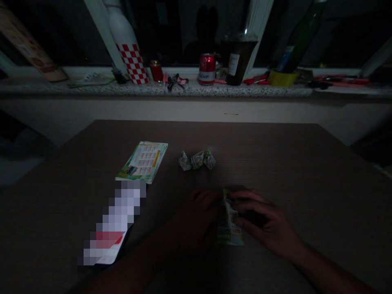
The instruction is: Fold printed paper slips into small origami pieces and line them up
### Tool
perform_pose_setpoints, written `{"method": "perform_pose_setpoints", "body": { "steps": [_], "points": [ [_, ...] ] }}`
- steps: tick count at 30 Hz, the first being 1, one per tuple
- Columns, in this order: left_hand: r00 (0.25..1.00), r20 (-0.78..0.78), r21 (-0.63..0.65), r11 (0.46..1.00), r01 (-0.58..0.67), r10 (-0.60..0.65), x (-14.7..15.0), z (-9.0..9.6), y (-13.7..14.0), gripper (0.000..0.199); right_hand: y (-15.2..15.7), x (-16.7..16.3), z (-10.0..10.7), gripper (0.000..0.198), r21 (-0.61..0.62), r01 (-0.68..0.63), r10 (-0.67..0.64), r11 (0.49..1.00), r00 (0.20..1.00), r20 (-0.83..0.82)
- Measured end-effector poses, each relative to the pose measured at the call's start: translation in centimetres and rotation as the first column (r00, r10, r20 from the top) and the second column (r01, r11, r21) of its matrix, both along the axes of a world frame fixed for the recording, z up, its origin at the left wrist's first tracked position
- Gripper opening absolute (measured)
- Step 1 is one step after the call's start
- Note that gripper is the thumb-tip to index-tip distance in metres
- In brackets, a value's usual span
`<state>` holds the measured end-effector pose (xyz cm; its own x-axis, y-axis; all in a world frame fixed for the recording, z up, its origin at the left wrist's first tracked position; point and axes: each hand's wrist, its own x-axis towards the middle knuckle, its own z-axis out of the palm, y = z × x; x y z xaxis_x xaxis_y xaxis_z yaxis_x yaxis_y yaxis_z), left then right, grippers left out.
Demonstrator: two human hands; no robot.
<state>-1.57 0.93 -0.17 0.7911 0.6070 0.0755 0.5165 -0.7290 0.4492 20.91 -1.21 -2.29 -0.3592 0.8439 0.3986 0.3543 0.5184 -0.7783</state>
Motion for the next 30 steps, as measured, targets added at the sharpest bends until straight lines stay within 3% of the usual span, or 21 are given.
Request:
{"method": "perform_pose_setpoints", "body": {
  "steps": [5,12,30],
  "points": [
    [0.999,0.052,-0.026,1.0,-0.012,0.013,-0.6,0.1,0.0,0.048,0.1,0.2,-0.4,0.018,-0.013,-0.004,0.004,1.0,1.0,0.001],
    [0.987,0.012,-0.028,0.987,-0.158,0.159,-3.3,-0.1,0.3,0.045,0.2,0.2,-0.2,0.015,0.011,0.002,-0.002,1.0,1.0,0.024],
    [0.993,-0.012,-0.068,0.991,-0.118,0.117,-2.8,0.3,0.1,0.047,0.2,-0.2,0.0,0.008,0.025,-0.016,0.015,1.0,0.997,0.075]
  ]
}}
